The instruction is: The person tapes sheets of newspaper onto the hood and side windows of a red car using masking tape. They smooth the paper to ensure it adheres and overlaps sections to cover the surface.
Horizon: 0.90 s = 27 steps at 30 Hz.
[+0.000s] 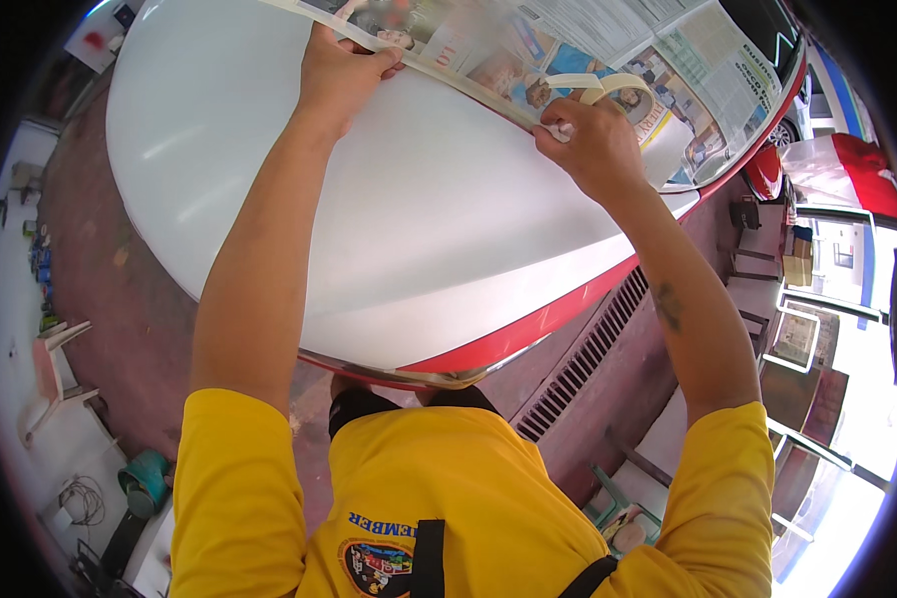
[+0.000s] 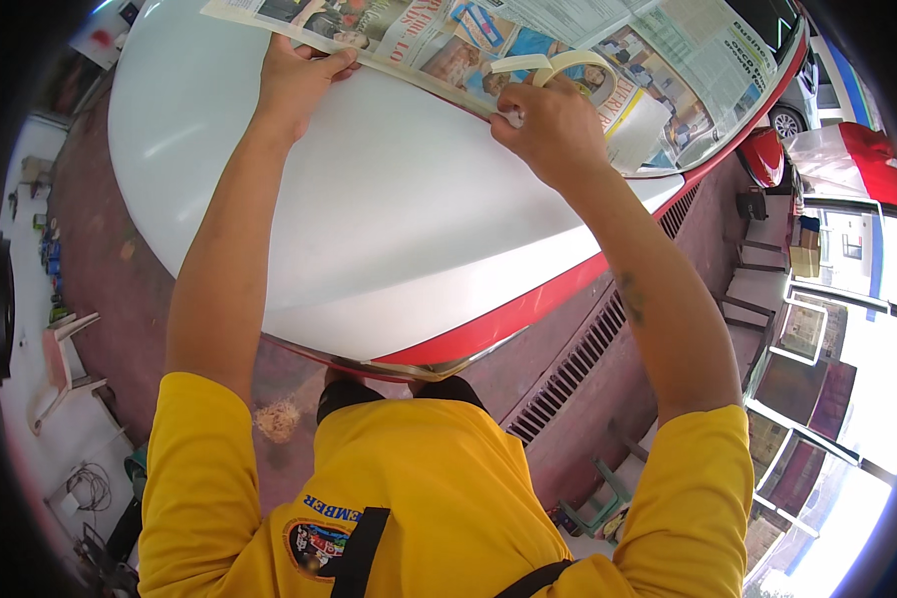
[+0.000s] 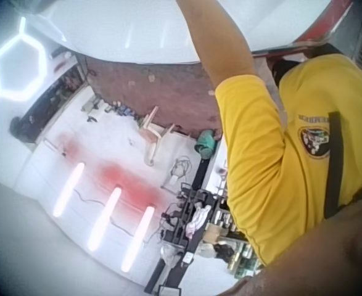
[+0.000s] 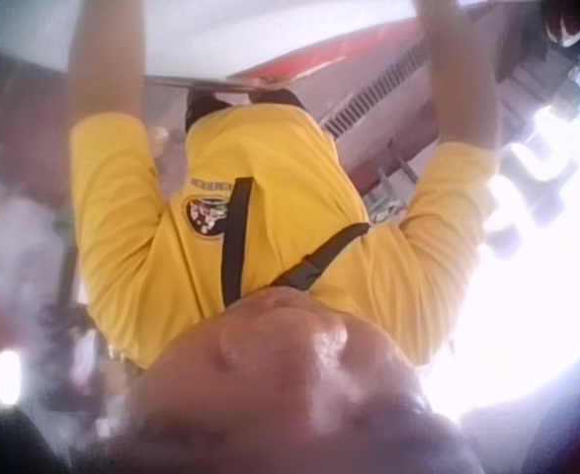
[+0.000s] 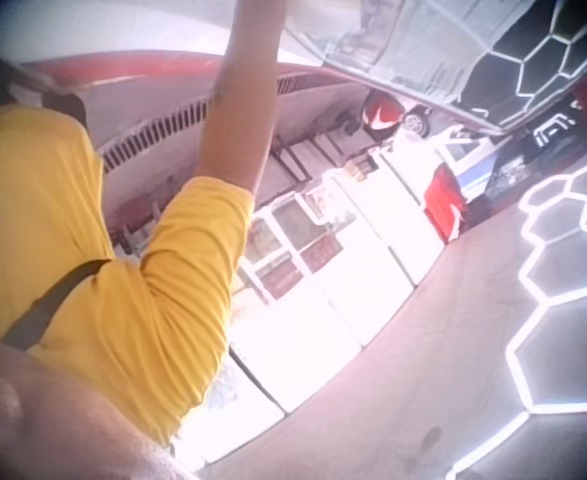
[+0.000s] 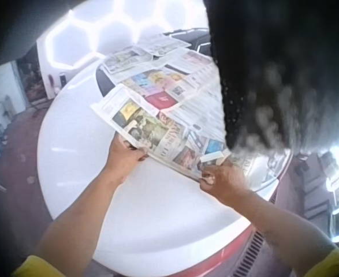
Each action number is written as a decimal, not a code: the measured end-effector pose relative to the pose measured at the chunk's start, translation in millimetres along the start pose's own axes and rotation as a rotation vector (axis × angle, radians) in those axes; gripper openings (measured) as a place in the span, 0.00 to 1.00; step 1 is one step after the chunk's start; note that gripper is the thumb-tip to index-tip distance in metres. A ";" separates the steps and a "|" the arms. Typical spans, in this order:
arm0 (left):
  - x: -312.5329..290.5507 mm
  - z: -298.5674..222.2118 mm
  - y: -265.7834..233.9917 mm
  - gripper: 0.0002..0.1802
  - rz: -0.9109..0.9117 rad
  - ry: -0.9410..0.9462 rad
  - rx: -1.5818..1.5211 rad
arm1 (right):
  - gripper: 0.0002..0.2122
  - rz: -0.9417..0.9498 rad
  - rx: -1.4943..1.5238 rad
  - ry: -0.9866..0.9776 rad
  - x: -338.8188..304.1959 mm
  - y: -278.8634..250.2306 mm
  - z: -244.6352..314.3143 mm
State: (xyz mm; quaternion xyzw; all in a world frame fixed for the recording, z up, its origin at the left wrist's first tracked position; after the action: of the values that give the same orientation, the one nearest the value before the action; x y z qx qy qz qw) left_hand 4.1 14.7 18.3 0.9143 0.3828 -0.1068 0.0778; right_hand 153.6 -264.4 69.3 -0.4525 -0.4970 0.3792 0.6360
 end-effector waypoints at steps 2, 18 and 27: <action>-4.0 -5.3 0.4 0.35 -0.022 -0.026 0.032 | 0.08 -0.001 -0.031 -0.001 10.2 6.0 7.2; -6.8 -5.9 -7.1 0.41 0.010 -0.041 -0.064 | 0.09 0.103 0.003 0.051 51.7 20.4 27.2; -7.0 -36.7 -1.5 0.37 -0.100 0.323 0.217 | 0.08 -0.101 0.079 0.013 31.1 28.9 24.3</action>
State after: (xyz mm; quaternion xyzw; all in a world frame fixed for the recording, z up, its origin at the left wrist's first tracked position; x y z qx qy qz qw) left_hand 3.3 19.2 55.4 0.9025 0.4213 -0.0030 -0.0892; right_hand 135.7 -221.9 53.1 -0.4040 -0.4995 0.3629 0.6749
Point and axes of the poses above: each hand's wrist, its own x-axis towards the middle knuckle, its own y-axis out of the palm, z = x × y, the point moved 1 cm from there along x, towards the middle knuckle, and after that the axes turned 15 degrees about -y, right-handed, at the moved point
